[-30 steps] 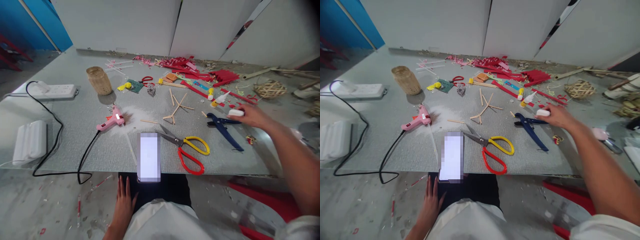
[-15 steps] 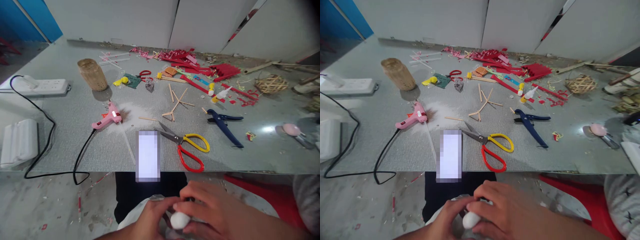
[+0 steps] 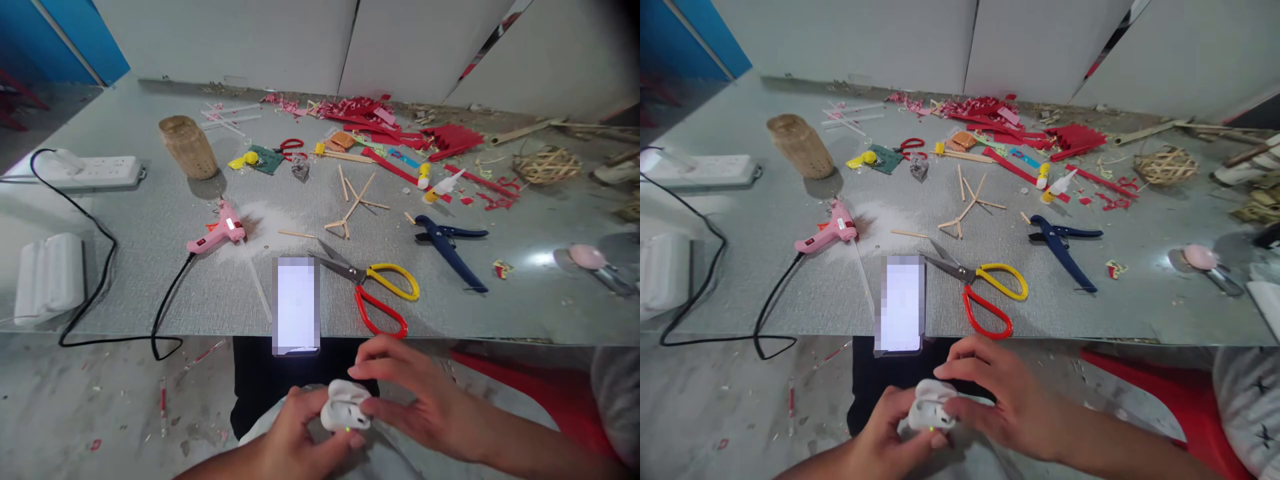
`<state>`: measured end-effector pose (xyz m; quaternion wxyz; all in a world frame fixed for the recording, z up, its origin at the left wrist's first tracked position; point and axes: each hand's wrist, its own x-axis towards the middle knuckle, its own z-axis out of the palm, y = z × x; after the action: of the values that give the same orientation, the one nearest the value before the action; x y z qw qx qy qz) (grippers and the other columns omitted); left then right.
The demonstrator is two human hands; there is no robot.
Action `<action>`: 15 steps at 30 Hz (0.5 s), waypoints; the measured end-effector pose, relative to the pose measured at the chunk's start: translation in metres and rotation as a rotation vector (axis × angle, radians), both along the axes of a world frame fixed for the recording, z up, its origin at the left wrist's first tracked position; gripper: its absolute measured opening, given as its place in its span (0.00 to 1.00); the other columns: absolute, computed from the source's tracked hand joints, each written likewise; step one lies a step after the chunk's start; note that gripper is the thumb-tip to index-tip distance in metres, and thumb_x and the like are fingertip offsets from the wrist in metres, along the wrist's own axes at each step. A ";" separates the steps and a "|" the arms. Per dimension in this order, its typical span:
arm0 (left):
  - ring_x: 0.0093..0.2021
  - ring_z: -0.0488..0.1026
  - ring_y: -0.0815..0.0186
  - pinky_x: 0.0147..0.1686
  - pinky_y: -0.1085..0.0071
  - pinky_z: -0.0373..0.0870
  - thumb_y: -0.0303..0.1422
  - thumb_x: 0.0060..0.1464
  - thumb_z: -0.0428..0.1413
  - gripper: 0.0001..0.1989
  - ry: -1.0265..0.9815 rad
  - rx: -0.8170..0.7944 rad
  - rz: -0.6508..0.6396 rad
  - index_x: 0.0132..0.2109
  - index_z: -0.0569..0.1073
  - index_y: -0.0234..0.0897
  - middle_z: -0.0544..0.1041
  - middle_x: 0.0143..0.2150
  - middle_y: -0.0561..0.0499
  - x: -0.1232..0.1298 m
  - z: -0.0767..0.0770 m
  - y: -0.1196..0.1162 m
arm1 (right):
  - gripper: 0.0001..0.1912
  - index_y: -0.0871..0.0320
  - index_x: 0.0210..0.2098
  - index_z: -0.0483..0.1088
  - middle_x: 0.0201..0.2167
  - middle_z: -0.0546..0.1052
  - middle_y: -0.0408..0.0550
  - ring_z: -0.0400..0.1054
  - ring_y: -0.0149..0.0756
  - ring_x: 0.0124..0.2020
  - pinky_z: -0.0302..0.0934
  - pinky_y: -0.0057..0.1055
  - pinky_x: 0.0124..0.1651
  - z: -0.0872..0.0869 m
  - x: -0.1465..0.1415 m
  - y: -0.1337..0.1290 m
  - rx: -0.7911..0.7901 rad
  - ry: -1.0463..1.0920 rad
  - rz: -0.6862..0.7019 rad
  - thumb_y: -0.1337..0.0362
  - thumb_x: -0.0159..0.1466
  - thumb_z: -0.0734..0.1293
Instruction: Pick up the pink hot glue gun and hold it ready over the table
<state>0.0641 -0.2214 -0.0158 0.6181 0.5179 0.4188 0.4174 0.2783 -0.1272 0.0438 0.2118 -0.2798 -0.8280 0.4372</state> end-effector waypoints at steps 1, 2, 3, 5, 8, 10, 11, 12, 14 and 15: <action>0.25 0.69 0.71 0.29 0.78 0.69 0.43 0.63 0.63 0.16 -0.016 -0.033 0.040 0.39 0.82 0.33 0.79 0.27 0.49 -0.001 0.000 0.000 | 0.11 0.47 0.55 0.75 0.47 0.76 0.46 0.74 0.30 0.43 0.71 0.27 0.46 0.000 -0.001 0.001 0.035 0.027 -0.001 0.57 0.74 0.68; 0.24 0.70 0.72 0.28 0.78 0.69 0.44 0.64 0.62 0.16 -0.044 -0.072 0.065 0.39 0.82 0.32 0.79 0.26 0.49 -0.002 0.000 0.001 | 0.10 0.47 0.54 0.76 0.47 0.74 0.46 0.73 0.30 0.41 0.71 0.27 0.45 0.000 -0.003 0.003 0.060 0.044 0.003 0.58 0.75 0.68; 0.23 0.71 0.71 0.26 0.78 0.70 0.44 0.65 0.61 0.17 -0.077 -0.111 0.083 0.41 0.82 0.32 0.79 0.26 0.49 -0.003 0.000 0.001 | 0.10 0.47 0.53 0.77 0.46 0.73 0.46 0.71 0.29 0.40 0.71 0.27 0.44 -0.001 -0.004 0.005 0.072 0.045 0.010 0.58 0.75 0.67; 0.21 0.72 0.71 0.24 0.79 0.71 0.46 0.65 0.61 0.19 -0.104 -0.167 0.095 0.48 0.81 0.31 0.81 0.26 0.48 -0.006 0.001 0.003 | 0.11 0.48 0.54 0.78 0.48 0.73 0.47 0.70 0.30 0.40 0.71 0.28 0.44 -0.002 -0.008 0.009 0.087 0.030 0.014 0.59 0.75 0.68; 0.21 0.72 0.72 0.23 0.79 0.70 0.43 0.66 0.61 0.19 -0.018 -0.131 0.097 0.53 0.81 0.32 0.82 0.26 0.48 -0.009 0.003 0.006 | 0.13 0.50 0.56 0.78 0.49 0.73 0.49 0.70 0.32 0.43 0.72 0.29 0.47 -0.003 -0.011 0.014 0.121 0.027 0.025 0.59 0.74 0.69; 0.21 0.70 0.72 0.23 0.80 0.67 0.41 0.66 0.61 0.15 0.078 -0.039 0.109 0.50 0.82 0.34 0.81 0.26 0.50 -0.011 0.005 0.006 | 0.12 0.51 0.54 0.79 0.50 0.74 0.50 0.71 0.32 0.43 0.72 0.29 0.47 -0.002 -0.012 0.016 0.157 0.004 0.042 0.59 0.74 0.68; 0.21 0.69 0.73 0.23 0.80 0.66 0.40 0.66 0.61 0.14 0.121 0.013 0.119 0.50 0.82 0.34 0.80 0.25 0.51 -0.011 0.006 0.006 | 0.11 0.51 0.53 0.79 0.51 0.74 0.50 0.71 0.33 0.43 0.73 0.30 0.47 -0.001 -0.012 0.017 0.182 -0.016 0.054 0.59 0.74 0.68; 0.21 0.68 0.73 0.23 0.79 0.65 0.39 0.66 0.61 0.13 0.157 0.063 0.129 0.49 0.82 0.34 0.79 0.24 0.52 -0.011 0.006 0.006 | 0.11 0.51 0.52 0.80 0.51 0.75 0.51 0.72 0.33 0.43 0.73 0.31 0.47 -0.001 -0.013 0.017 0.210 -0.038 0.066 0.59 0.74 0.68; 0.20 0.65 0.72 0.22 0.78 0.63 0.39 0.66 0.61 0.13 0.201 0.126 0.143 0.50 0.82 0.35 0.77 0.23 0.53 -0.012 0.006 0.005 | 0.11 0.52 0.52 0.79 0.50 0.76 0.51 0.72 0.35 0.44 0.73 0.33 0.48 0.000 -0.016 0.017 0.273 -0.054 0.095 0.60 0.75 0.66; 0.20 0.64 0.72 0.22 0.78 0.62 0.39 0.66 0.61 0.13 0.206 0.137 0.145 0.50 0.82 0.35 0.77 0.23 0.53 -0.012 0.006 0.004 | 0.12 0.53 0.54 0.78 0.50 0.76 0.52 0.72 0.37 0.45 0.73 0.35 0.50 0.000 -0.018 0.017 0.307 -0.047 0.109 0.60 0.76 0.65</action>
<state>0.0524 -0.2173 -0.0102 0.5034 0.5673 0.4868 0.4333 0.2606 -0.1098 0.0439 0.2086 -0.2090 -0.9038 0.3096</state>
